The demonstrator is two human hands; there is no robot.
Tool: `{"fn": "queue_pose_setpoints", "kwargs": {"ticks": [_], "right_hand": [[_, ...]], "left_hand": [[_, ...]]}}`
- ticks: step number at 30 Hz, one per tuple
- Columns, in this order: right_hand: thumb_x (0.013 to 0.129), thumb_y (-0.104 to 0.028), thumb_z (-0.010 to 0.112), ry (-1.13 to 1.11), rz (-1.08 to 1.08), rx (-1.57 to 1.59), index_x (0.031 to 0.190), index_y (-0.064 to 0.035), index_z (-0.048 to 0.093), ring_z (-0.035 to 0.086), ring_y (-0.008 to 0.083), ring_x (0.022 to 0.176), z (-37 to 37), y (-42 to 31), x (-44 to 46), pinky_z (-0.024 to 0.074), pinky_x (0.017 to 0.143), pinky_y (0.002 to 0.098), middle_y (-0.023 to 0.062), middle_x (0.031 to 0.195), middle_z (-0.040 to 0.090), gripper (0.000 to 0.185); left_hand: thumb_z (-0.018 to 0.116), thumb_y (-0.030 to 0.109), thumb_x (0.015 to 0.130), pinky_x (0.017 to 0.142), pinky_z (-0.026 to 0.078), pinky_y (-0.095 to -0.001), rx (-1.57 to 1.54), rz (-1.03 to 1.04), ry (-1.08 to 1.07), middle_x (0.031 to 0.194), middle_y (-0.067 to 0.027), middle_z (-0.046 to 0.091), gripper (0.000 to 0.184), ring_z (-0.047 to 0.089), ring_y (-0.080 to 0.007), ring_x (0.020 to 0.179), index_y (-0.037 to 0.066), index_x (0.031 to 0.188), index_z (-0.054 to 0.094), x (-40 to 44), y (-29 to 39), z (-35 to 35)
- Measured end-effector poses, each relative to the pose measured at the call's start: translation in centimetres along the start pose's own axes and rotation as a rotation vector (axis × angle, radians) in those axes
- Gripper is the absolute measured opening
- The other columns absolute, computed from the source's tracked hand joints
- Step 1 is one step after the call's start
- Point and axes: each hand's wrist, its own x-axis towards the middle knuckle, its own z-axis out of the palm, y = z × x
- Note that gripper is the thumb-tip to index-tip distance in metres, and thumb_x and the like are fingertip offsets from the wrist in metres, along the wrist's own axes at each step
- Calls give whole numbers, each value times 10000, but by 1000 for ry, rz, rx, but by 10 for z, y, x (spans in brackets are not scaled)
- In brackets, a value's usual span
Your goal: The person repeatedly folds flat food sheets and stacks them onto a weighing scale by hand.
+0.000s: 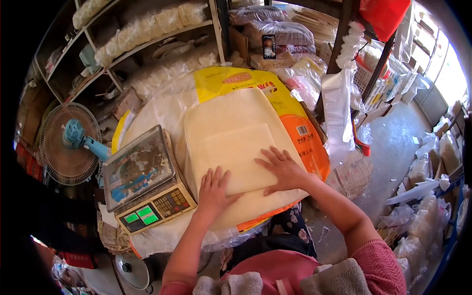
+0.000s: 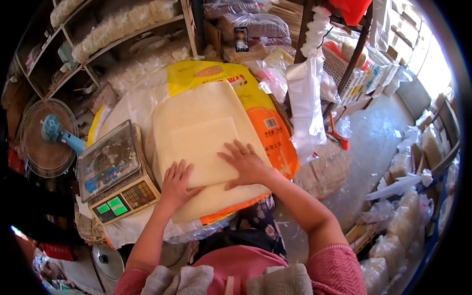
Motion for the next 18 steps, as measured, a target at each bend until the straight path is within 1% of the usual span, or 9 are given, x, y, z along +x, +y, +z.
{"fn": "queue_pose_setpoints", "kwargs": {"ticks": [1,4,7,10,11,14,15,18], "right_hand": [[735,-522,720,-16,-32,1,1447,-155,352,211,391,1404,-1,6,1,208,1126,534,171,1526,236,881],[769,-445,714,-62,-157,49,1433,-136,372,235,355,1405,-8,27,-6,236,1131,473,170,1512,272,809],[804,-393,690,-103,-143,324,1326,-90,509,479,318,1252,-19,34,-22,386,1035,416,194,1343,505,631],[834,-380,674,5,473,627,1128,-47,633,646,283,938,-34,14,-22,497,824,367,179,1026,667,446],[853,-390,653,116,518,555,1011,-36,635,646,325,775,-25,17,-13,504,703,380,175,824,663,388],[846,-442,648,209,639,449,856,-33,592,629,335,762,-4,28,15,480,664,402,163,767,632,413],[843,-490,632,244,634,415,776,-39,544,621,340,747,3,33,22,467,647,432,149,732,613,464],[847,-504,614,204,683,343,878,-47,564,629,357,765,5,37,34,483,688,453,152,776,639,461]], "left_hand": [[707,478,770,1106,265,-481,-15,43,42,1383,-201,467,716,388,-382,1322,72,1326,507,2,-10,2],[746,301,772,999,421,-398,-124,153,65,1184,-179,626,507,579,-340,1137,49,1185,597,1,-44,-3],[751,111,746,857,507,-326,-584,-250,-96,1022,-141,691,378,672,-269,934,34,1096,629,-3,-33,-51],[755,29,710,754,526,-265,-1163,-475,184,930,-125,697,406,682,-220,798,19,1093,619,10,-24,-46],[754,100,743,791,519,-299,-1203,-534,233,956,-141,682,449,665,-223,842,9,1153,593,22,-28,-35],[758,175,770,851,502,-356,-555,-645,336,1172,-198,607,554,628,-261,999,22,1253,533,58,-31,-7],[692,351,841,1019,385,-443,-382,-536,279,1421,-206,413,644,461,-278,1269,69,1367,450,61,-27,-7],[583,518,874,1116,239,-498,-142,-323,14,1514,-127,314,711,310,-270,1388,116,1429,391,77,-18,-8]]}}
